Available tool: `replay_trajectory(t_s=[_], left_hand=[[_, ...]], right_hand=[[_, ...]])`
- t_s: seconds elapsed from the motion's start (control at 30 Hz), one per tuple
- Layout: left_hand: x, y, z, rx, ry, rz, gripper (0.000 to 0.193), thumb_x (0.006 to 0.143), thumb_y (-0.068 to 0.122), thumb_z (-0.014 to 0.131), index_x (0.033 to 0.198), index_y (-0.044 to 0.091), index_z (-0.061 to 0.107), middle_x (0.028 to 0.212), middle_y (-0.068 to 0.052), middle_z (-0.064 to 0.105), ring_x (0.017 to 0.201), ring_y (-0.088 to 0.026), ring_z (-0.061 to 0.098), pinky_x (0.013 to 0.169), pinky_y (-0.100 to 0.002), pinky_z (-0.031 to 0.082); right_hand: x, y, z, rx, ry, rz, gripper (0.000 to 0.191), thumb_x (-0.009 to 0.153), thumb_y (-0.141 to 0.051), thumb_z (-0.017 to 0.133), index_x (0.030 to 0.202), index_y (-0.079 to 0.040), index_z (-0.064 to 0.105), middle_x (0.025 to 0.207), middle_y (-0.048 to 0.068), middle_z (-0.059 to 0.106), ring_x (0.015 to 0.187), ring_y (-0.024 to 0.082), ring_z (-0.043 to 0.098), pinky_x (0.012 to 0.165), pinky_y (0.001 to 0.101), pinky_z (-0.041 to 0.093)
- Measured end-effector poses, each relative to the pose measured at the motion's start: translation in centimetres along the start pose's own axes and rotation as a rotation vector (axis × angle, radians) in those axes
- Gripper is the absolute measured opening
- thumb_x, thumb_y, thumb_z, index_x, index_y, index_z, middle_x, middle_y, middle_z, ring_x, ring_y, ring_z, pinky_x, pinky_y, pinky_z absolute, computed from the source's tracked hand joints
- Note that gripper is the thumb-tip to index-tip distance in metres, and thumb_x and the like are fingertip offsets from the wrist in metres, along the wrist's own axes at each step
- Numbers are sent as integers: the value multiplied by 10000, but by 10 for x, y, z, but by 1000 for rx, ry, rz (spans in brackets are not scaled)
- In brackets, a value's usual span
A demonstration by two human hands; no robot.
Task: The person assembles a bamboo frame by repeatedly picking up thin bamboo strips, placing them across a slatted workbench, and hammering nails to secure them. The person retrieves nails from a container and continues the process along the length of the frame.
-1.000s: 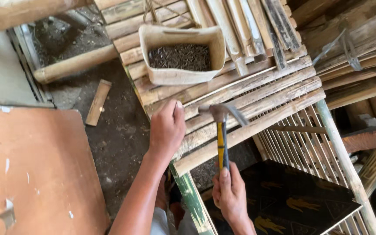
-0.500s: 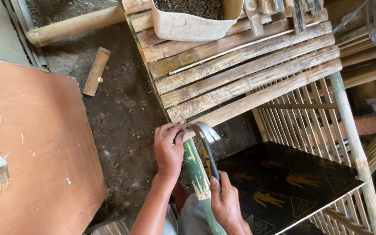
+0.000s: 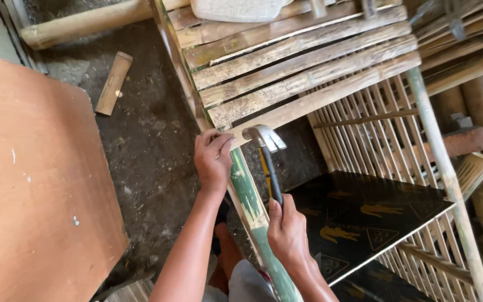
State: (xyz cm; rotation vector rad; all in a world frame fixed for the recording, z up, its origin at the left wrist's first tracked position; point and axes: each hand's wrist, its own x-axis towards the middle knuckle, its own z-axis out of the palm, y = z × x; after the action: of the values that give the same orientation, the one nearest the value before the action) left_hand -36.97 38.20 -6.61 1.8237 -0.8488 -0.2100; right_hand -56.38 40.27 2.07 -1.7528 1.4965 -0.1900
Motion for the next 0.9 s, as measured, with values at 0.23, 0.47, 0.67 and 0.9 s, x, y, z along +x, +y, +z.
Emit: replay_trajectory(t_s=[0.23, 0.47, 0.67, 0.9], left_hand=[[7, 5, -29, 183, -209, 45, 456, 795, 229, 853, 1166, -2, 724, 1207, -149, 631, 1012, -309, 678, 832, -399, 575], [8, 5, -24, 169, -218, -26, 420, 852, 208, 826, 1210, 12, 728, 1242, -108, 643, 855, -284, 736, 758, -362, 586], [5, 7, -24, 358, -274, 4, 344, 868, 172, 801, 1172, 25, 737, 1206, -101, 622, 1033, -281, 664, 837, -383, 577], [6, 8, -23, 377, -216, -57, 307, 831, 168, 811, 1131, 105, 792, 1200, -57, 625, 1110, -299, 564, 951, -425, 498]], right_hand=[[-4, 12, 9, 76, 12, 96, 280, 1030, -313, 495, 997, -45, 566, 613, 205, 613, 523, 371, 623, 537, 481, 462], [0, 26, 31, 96, 38, 90, 312, 1041, -324, 479, 936, -35, 530, 599, 207, 601, 501, 363, 605, 530, 490, 455], [6, 19, 22, 64, -15, 134, 363, 1053, -365, 426, 892, -67, 555, 572, 112, 607, 458, 233, 557, 458, 431, 432], [-25, -23, -8, 557, 186, -328, 331, 1064, -319, 357, 923, -76, 533, 547, 4, 488, 418, 104, 446, 360, 321, 389]])
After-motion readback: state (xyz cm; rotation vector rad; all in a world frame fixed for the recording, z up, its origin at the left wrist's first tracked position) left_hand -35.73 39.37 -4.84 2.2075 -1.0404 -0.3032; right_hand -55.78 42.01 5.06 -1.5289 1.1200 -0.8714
